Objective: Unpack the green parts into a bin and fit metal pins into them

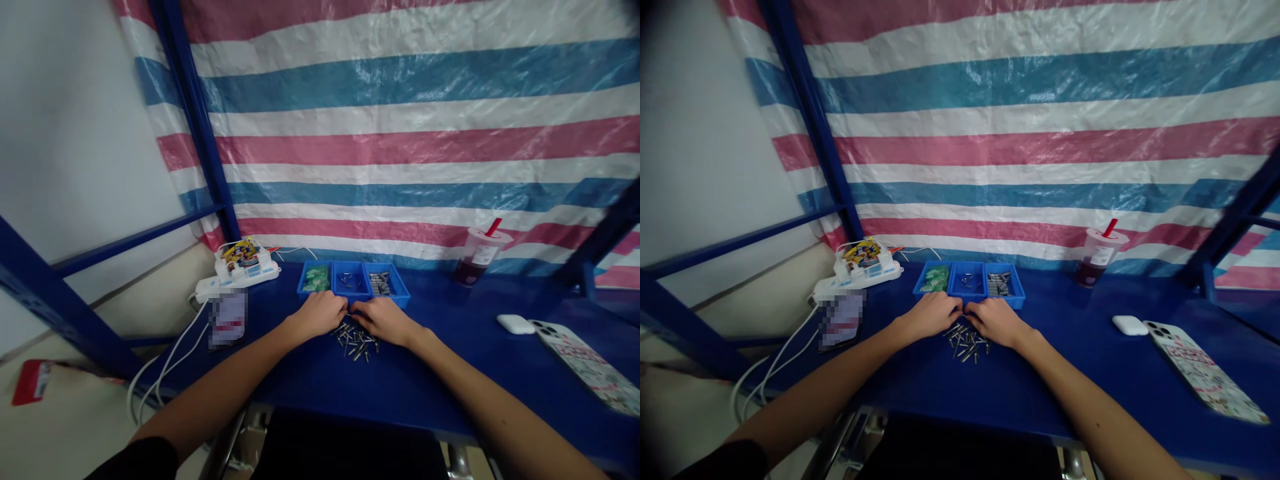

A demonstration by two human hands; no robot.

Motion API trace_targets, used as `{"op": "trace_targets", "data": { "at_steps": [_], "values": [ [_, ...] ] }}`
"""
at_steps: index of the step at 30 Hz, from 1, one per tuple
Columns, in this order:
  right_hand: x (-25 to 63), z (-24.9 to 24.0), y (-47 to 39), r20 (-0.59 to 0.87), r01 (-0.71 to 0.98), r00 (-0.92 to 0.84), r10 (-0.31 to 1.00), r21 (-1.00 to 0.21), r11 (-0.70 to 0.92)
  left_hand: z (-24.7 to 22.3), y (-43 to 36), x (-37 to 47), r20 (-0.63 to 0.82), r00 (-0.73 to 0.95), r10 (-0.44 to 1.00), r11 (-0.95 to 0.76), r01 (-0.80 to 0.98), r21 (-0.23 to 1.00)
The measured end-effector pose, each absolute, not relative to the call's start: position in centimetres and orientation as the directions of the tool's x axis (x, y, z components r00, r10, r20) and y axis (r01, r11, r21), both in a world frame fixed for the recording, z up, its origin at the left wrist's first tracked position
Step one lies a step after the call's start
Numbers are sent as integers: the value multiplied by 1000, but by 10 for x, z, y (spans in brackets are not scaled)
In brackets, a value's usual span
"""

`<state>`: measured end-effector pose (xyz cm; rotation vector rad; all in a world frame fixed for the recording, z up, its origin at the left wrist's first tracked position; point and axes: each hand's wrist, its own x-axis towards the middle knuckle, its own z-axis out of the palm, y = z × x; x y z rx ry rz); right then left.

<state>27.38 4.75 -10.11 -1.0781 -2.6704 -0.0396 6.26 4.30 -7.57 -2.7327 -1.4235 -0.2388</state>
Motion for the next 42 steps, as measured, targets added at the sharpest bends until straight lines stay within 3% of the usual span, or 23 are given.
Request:
{"op": "trace_targets", "data": {
  "at_steps": [10,24,37,42],
  "values": [
    [275,-105,52,225,679,-694,684,-112,726,-84,44,66,197,617,762,-637,769,55],
    [275,-104,52,215,726,-657,722,-77,683,-80,45,64,166,604,779,-621,780,73],
    [278,-98,49,297,724,-620,726,-139,675,-75,44,66,283,602,747,-646,757,95],
    [280,-92,48,454,654,-602,657,-192,732,-74,45,66,392,605,693,-687,719,105]
  ]
}}
